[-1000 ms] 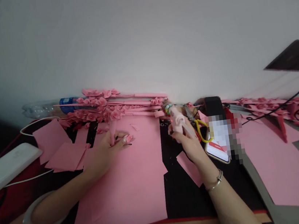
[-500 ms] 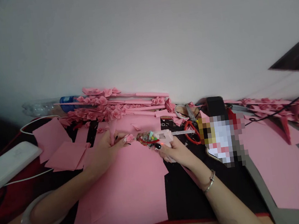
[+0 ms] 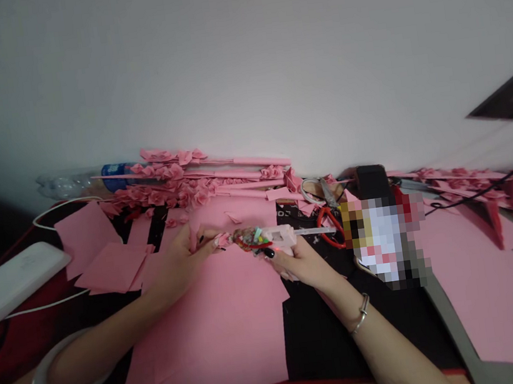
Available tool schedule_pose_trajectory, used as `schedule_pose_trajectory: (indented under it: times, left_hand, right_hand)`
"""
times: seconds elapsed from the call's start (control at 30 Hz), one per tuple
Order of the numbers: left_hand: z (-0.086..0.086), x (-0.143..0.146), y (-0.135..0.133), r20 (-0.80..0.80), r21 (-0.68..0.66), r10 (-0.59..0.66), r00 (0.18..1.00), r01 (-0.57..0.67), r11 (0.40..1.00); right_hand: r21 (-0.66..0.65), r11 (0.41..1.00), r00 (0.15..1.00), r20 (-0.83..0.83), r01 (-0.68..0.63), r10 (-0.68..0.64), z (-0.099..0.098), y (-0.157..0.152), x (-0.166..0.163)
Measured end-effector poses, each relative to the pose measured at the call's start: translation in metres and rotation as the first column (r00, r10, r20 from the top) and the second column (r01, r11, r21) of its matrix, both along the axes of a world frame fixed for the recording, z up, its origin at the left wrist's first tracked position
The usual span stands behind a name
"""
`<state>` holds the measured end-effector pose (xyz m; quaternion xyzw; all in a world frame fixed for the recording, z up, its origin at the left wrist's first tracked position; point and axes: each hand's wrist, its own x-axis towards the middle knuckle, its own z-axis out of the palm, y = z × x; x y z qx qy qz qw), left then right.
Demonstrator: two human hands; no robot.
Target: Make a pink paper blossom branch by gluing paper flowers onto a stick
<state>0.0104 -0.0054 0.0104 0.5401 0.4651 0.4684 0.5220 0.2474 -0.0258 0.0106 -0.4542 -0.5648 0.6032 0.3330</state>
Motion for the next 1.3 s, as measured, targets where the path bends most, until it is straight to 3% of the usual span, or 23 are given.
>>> schedule_pose_trajectory:
  times: [1.3]
  left_hand:
    - [0.0024,0.0009,-0.0032,-0.047,0.01,0.021,0.999,-0.021,1.0]
  right_hand:
    - [0.06,0.997,0.998,0.042,-0.045,0.043,0.0077,0.0006,-0.0036]
